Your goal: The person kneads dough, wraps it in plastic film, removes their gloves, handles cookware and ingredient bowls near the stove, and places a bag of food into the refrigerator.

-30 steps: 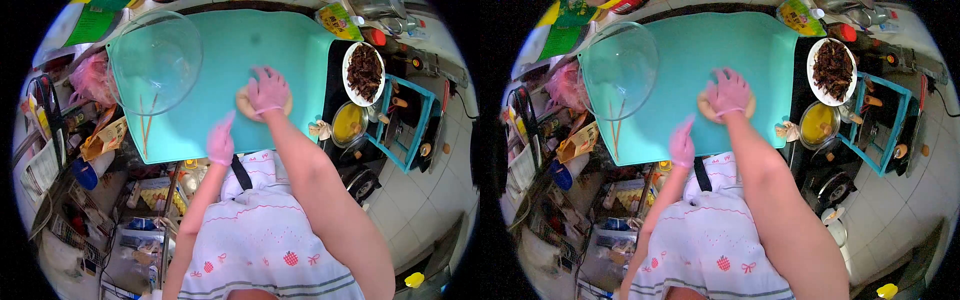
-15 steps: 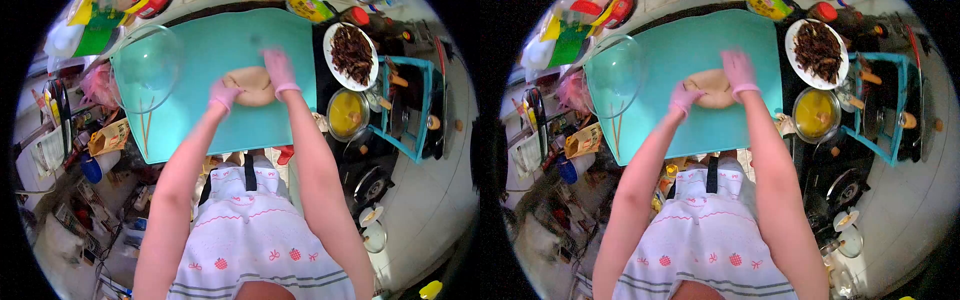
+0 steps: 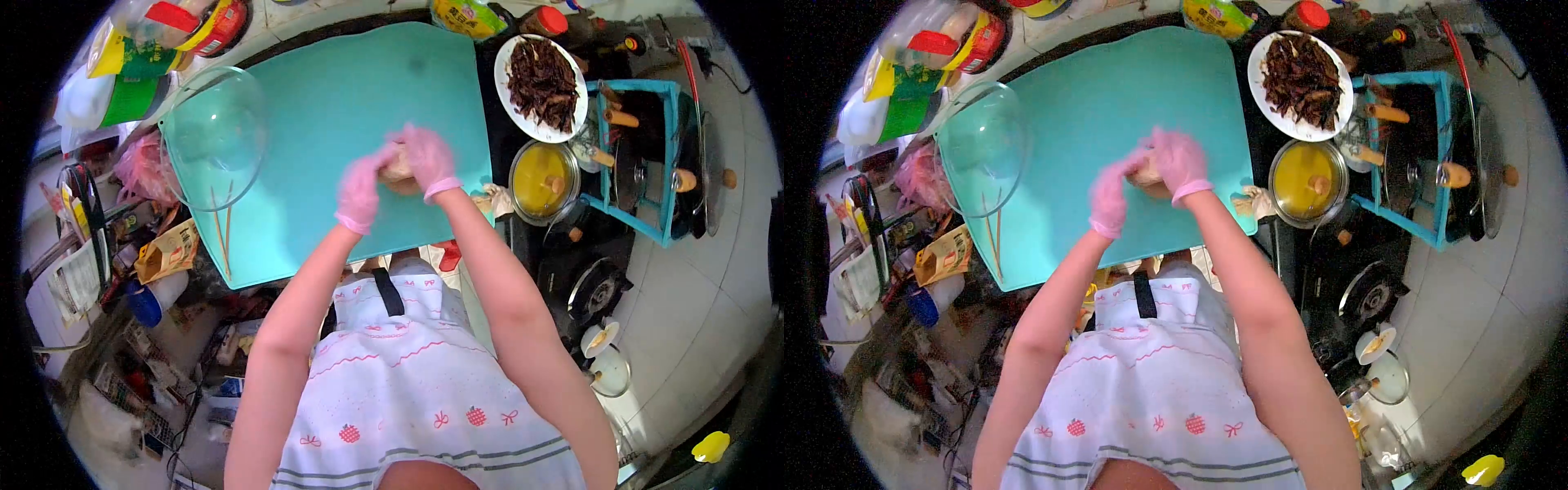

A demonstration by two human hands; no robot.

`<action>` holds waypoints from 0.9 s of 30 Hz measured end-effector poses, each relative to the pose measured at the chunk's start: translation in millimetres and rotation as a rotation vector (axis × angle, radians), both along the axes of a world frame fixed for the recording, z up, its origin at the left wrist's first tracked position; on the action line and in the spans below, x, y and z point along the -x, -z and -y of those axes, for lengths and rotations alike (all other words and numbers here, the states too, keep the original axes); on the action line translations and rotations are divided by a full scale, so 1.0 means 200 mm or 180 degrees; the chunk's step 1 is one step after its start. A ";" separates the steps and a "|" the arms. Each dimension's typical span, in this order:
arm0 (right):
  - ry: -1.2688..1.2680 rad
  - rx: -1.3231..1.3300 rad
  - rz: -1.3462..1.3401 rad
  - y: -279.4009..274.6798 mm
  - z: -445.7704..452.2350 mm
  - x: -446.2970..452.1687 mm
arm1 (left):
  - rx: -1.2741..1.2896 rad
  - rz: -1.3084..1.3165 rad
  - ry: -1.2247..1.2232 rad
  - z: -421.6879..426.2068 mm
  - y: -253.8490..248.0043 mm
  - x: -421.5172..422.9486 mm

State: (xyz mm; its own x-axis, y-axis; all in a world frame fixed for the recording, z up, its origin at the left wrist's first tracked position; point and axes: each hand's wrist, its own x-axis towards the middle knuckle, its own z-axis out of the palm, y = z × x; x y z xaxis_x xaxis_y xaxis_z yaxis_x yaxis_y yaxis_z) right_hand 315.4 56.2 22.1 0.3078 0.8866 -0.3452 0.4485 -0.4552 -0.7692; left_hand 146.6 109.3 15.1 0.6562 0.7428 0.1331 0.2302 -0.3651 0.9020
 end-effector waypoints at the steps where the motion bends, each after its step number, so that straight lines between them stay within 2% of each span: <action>1: -0.0122 -0.0209 0.0208 0.03 -0.02 0.00 | 0.0638 0.0041 -0.0325 -0.02 0.02 0.01; 4: -0.0371 -0.0646 0.0787 0.06 -0.04 0.01 | -0.0934 -0.0666 -0.0715 -0.12 0.07 -0.17; 7: -0.0263 -0.0816 0.1326 0.05 0.02 0.05 | -0.0868 -0.1548 -0.0094 -0.08 0.07 -0.36; 9: -0.0165 -0.1043 0.1761 0.14 0.08 0.05 | -0.1006 -0.1510 -0.0309 0.01 0.03 -0.37; 10: -0.0212 -0.0896 0.1778 0.17 0.06 0.04 | -0.1089 -0.1517 -0.0420 0.02 0.02 -0.37; 13: -0.0201 -0.0409 0.1950 0.23 -0.01 0.05 | -0.0486 -0.2789 -0.0329 -0.08 0.07 -0.43; 15: -0.0074 -0.0105 0.2302 0.24 -0.15 0.00 | -0.0676 -0.2827 -0.0746 -0.18 0.07 -0.50; 18: 0.0355 0.0109 0.2302 0.23 -0.31 -0.06 | -0.0770 -0.2574 -0.1217 -0.31 0.11 -0.58; 21: 0.0594 -0.0001 0.1726 0.20 -0.35 -0.13 | -0.0529 -0.2237 -0.1416 -0.39 0.17 -0.64; 22: 0.0692 -0.0381 0.1142 0.20 -0.32 -0.15 | -0.0415 -0.2129 -0.1459 -0.40 0.20 -0.65; 24: 0.0818 -0.1174 -0.0033 0.24 -0.23 -0.23 | 0.0102 -0.0968 -0.1043 -0.44 0.27 -0.55; 25: 0.0795 -0.1087 0.0108 0.22 -0.16 -0.25 | 0.0382 -0.0410 -0.0810 -0.47 0.30 -0.48; 27: 0.0769 -0.0879 0.0382 0.19 0.00 -0.23 | -0.0134 -0.0752 -0.0784 -0.55 0.26 -0.32</action>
State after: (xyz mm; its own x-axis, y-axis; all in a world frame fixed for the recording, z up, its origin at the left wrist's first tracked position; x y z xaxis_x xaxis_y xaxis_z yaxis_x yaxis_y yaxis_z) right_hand 362.2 55.3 -15.5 0.5428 0.8382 -0.0523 0.4480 -0.3417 -0.8262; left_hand 211.0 219.4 -37.2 0.4741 0.8799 0.0327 0.5169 -0.3082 0.7986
